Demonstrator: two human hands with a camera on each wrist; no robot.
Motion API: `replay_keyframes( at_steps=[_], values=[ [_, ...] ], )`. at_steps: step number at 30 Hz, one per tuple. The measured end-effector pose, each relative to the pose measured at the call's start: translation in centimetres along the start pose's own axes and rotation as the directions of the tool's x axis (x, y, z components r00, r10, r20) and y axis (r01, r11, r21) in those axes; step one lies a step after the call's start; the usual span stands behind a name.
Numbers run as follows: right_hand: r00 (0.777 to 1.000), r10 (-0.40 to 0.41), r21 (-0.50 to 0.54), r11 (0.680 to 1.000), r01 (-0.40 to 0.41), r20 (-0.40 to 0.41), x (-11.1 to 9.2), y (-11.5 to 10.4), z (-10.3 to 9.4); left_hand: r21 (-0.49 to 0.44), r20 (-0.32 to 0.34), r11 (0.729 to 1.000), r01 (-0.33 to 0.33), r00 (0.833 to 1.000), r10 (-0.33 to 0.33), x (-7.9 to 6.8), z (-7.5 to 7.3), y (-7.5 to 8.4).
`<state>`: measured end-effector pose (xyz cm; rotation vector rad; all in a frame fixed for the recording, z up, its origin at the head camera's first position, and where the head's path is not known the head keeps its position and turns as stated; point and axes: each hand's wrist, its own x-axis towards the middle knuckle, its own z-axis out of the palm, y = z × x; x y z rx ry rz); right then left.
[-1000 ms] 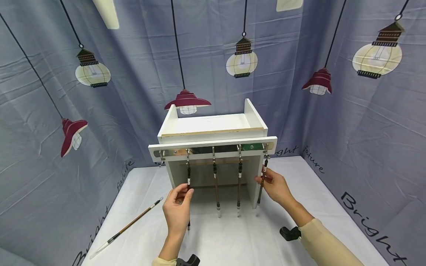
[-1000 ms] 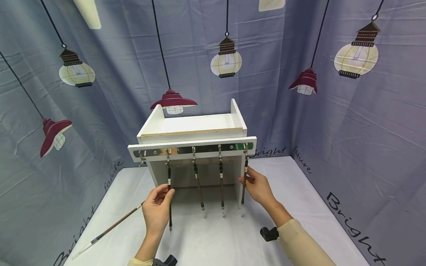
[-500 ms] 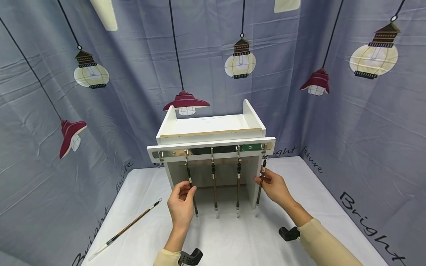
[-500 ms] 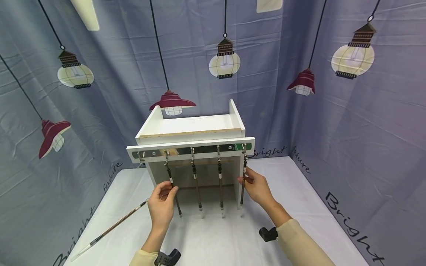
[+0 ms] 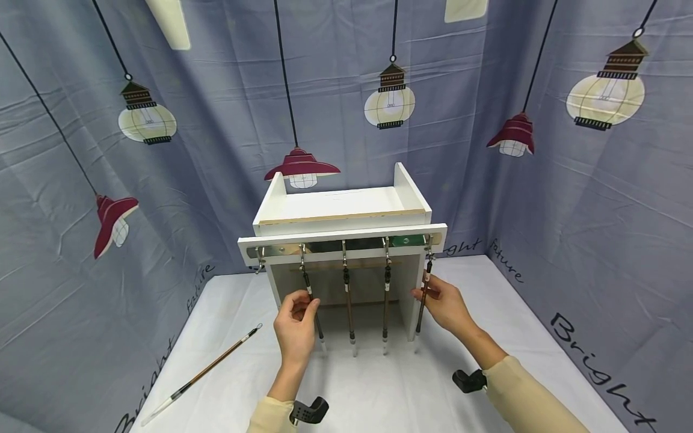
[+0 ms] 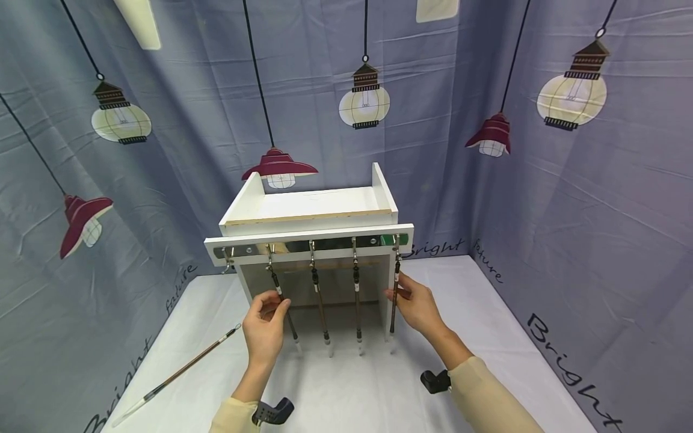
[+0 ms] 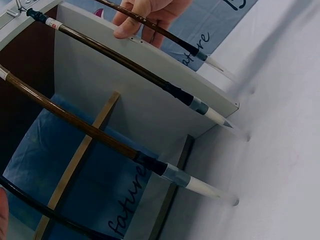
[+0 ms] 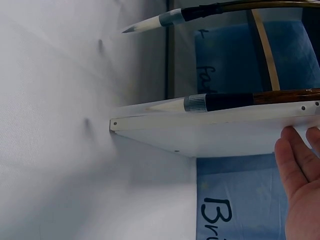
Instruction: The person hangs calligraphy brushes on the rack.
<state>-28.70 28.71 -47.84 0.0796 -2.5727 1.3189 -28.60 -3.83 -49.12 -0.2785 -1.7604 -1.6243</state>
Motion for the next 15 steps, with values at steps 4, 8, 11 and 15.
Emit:
replay_keyframes(
  at_steps=[4,8,11,15],
  values=[
    [1.000,-0.008,0.004,1.000,0.008,-0.003,0.0,0.1,0.0,0.012,-0.011,1.000,0.000,1.000,0.000,0.1,0.2,0.7],
    [1.000,-0.003,0.007,1.000,0.003,-0.003,0.0,0.2,0.1,0.013,0.006,1.000,0.005,1.000,-0.005,0.2,-0.2,2.5],
    [1.000,-0.004,0.013,1.000,0.004,-0.004,0.1,0.2,0.1,0.008,0.033,1.000,0.002,0.999,-0.002,0.1,-0.9,3.5],
    [1.000,-0.009,0.011,1.000,0.009,-0.005,0.1,0.1,0.1,0.048,0.054,0.999,-0.012,0.999,0.009,0.3,-2.2,3.4]
  ],
)
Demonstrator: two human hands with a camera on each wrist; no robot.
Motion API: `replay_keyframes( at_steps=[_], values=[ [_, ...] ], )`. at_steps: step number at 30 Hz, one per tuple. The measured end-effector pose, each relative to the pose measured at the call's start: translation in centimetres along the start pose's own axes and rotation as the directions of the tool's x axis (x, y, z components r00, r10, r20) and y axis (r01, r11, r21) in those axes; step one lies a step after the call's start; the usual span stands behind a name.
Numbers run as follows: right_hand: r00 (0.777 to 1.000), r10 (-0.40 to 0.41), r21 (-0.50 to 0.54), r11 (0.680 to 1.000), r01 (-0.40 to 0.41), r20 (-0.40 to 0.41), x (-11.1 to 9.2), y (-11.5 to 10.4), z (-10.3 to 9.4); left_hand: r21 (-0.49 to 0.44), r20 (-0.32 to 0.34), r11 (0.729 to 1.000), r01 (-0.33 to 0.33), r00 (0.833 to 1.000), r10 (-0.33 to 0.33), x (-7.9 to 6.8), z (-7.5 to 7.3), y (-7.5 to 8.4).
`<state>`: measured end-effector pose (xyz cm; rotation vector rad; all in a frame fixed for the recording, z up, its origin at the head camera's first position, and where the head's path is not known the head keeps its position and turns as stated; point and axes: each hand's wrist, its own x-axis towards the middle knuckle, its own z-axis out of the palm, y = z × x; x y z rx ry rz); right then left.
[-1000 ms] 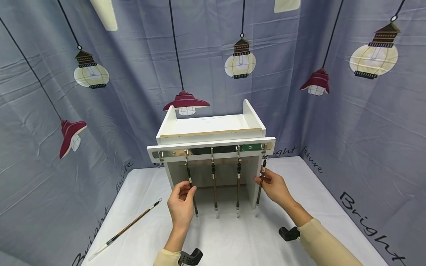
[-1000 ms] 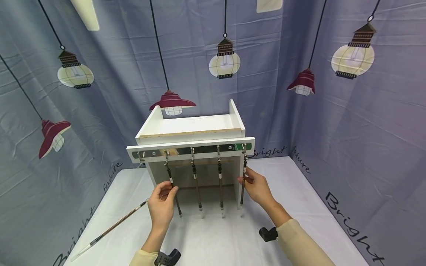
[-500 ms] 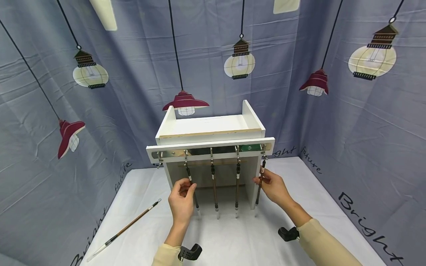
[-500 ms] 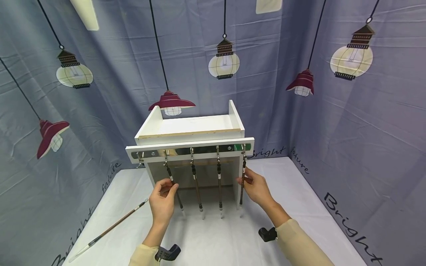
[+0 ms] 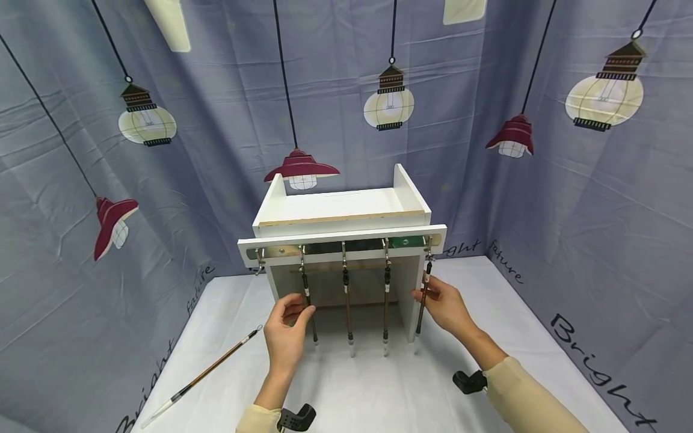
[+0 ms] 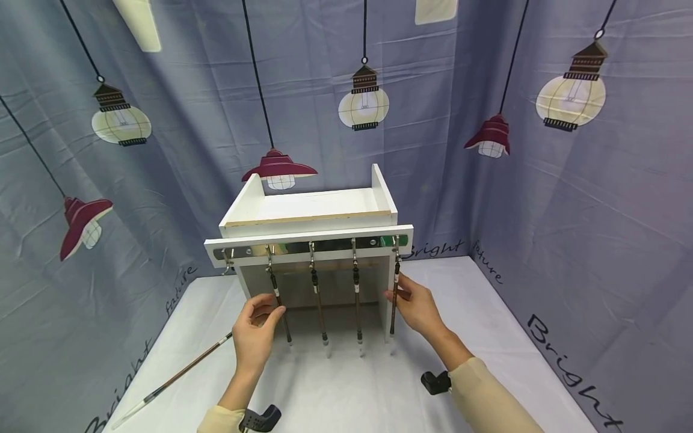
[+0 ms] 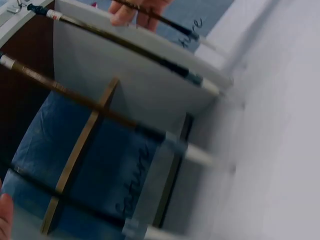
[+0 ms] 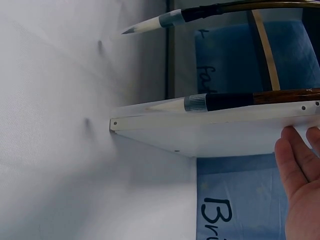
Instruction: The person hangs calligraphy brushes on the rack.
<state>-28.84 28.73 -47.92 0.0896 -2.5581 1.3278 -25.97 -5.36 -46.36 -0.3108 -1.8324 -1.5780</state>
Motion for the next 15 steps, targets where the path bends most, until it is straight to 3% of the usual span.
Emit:
replay_keyframes(
  at_steps=[8,15],
  values=[
    [1.000,0.014,-0.007,1.000,-0.014,0.010,0.2,-0.2,0.0,0.143,0.057,0.987,-0.066,0.997,0.059,1.3,-4.6,-4.8],
    [0.999,0.029,-0.022,0.999,-0.028,0.013,0.1,0.0,0.0,0.250,0.099,0.961,-0.115,0.991,0.093,2.1,-7.5,-5.9]
  ],
)
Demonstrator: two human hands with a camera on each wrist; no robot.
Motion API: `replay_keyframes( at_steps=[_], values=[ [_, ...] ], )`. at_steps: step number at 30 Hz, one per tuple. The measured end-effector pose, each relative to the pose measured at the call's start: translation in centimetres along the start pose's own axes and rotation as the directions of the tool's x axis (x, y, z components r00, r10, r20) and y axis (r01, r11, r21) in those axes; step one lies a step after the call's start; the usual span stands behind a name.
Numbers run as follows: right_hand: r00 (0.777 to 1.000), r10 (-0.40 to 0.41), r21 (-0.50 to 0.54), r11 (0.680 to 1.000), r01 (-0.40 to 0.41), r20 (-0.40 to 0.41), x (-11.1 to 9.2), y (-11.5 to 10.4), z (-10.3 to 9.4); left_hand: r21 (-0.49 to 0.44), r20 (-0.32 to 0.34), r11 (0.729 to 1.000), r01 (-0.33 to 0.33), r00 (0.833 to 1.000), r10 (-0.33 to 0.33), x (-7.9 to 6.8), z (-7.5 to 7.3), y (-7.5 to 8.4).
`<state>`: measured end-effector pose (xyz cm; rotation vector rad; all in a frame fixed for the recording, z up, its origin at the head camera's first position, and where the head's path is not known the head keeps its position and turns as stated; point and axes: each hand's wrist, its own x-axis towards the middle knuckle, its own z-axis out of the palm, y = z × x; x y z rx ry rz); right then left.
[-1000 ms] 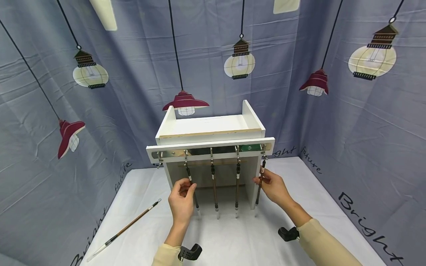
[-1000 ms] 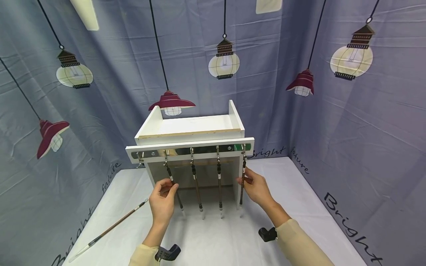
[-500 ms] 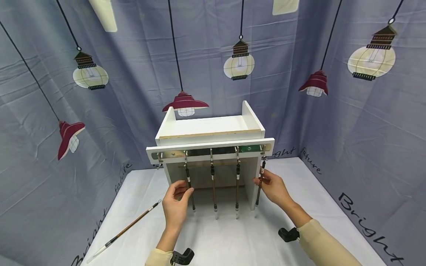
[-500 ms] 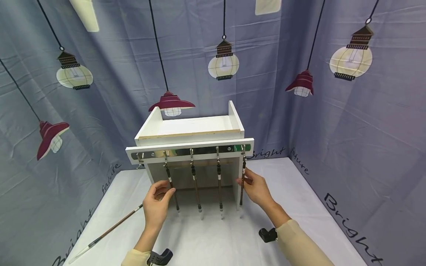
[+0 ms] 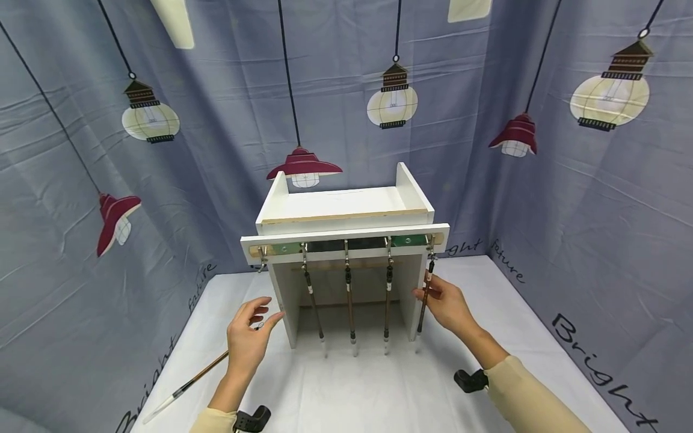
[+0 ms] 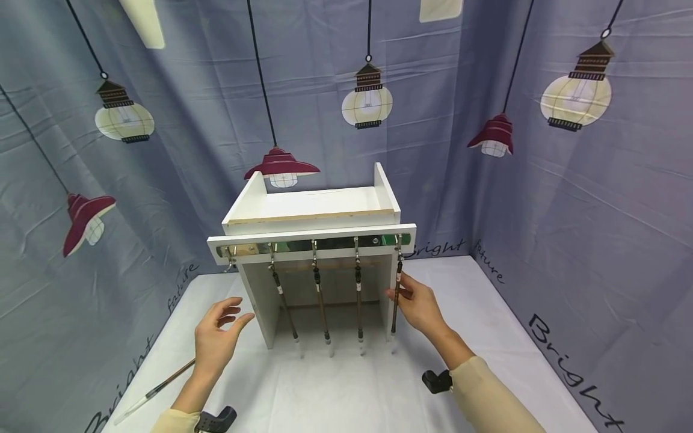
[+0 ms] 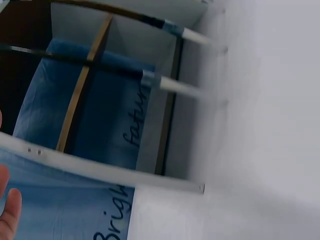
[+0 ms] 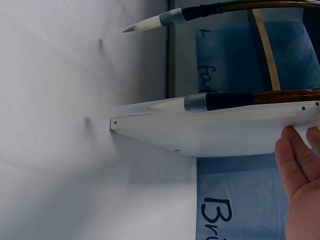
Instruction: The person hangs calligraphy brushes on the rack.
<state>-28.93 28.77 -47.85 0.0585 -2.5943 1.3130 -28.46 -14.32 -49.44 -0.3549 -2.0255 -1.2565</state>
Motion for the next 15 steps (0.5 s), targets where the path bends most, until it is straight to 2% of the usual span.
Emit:
replay_keyframes(
  at_steps=[3,9,15],
  values=[
    [1.000,0.000,-0.008,1.000,0.000,-0.002,0.0,0.1,0.0,0.032,0.022,0.999,0.018,1.000,-0.019,0.1,-0.6,-0.3],
    [1.000,-0.002,-0.018,1.000,0.002,0.001,-0.1,0.1,0.1,0.098,0.069,0.989,0.108,0.991,-0.115,-0.1,-1.7,-0.9],
    [1.000,-0.008,-0.016,1.000,0.008,-0.006,0.0,0.0,0.0,0.151,0.089,0.981,0.119,0.987,-0.133,0.1,-2.4,-1.8]
  ],
)
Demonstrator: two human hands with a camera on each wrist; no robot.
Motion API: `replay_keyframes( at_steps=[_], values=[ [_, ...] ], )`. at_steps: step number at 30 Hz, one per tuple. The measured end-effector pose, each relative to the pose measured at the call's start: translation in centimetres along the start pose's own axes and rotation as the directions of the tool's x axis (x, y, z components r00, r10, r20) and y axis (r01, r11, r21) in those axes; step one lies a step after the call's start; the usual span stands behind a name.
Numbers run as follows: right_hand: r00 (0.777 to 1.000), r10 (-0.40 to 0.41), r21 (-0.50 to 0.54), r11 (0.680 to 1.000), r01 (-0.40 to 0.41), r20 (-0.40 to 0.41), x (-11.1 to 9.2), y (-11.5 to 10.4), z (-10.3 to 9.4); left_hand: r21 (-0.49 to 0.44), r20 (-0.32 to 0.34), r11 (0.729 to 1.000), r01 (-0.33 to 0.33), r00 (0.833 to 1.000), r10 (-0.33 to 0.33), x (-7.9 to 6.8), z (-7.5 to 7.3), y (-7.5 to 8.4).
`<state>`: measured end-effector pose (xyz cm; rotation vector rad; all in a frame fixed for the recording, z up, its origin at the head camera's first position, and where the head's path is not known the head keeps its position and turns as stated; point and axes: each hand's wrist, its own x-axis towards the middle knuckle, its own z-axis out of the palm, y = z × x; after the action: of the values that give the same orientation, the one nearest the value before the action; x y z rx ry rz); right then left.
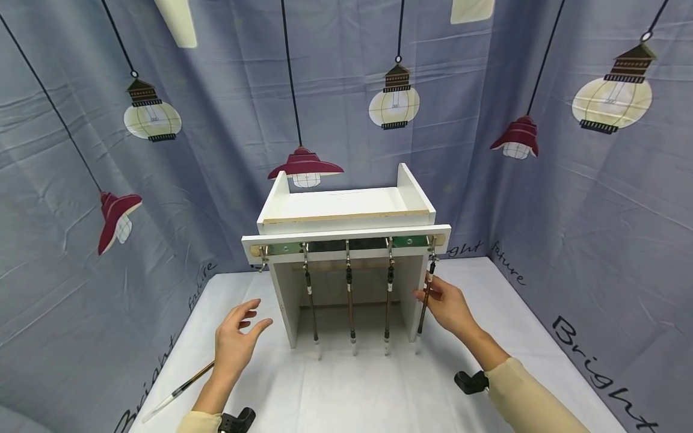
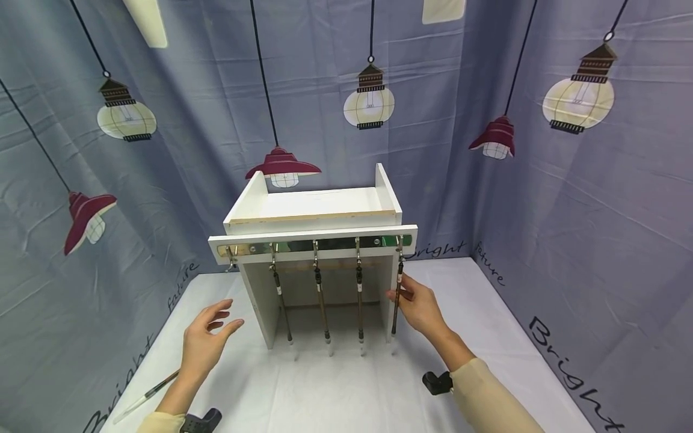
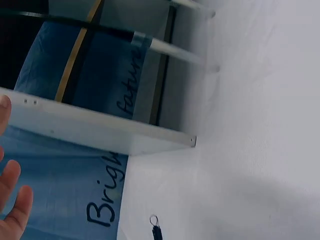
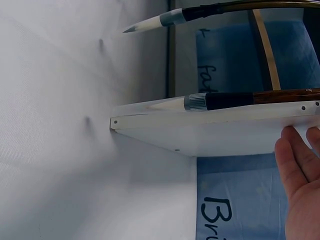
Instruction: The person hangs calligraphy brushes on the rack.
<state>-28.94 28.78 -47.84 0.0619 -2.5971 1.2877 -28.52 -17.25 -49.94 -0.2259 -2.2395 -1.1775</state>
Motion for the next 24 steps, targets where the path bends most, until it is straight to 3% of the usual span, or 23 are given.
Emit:
replay_keyframes(
  at_steps=[11,24],
  values=[
    [1.000,0.000,0.014,1.000,0.000,0.004,0.1,0.1,0.0,0.098,0.052,0.986,0.134,0.989,-0.140,-0.2,-1.5,-3.6],
    [1.000,0.021,0.017,1.000,-0.021,0.001,0.2,0.0,0.1,0.157,0.097,0.968,0.193,0.973,-0.210,-0.8,-2.5,-7.3]
  ],
)
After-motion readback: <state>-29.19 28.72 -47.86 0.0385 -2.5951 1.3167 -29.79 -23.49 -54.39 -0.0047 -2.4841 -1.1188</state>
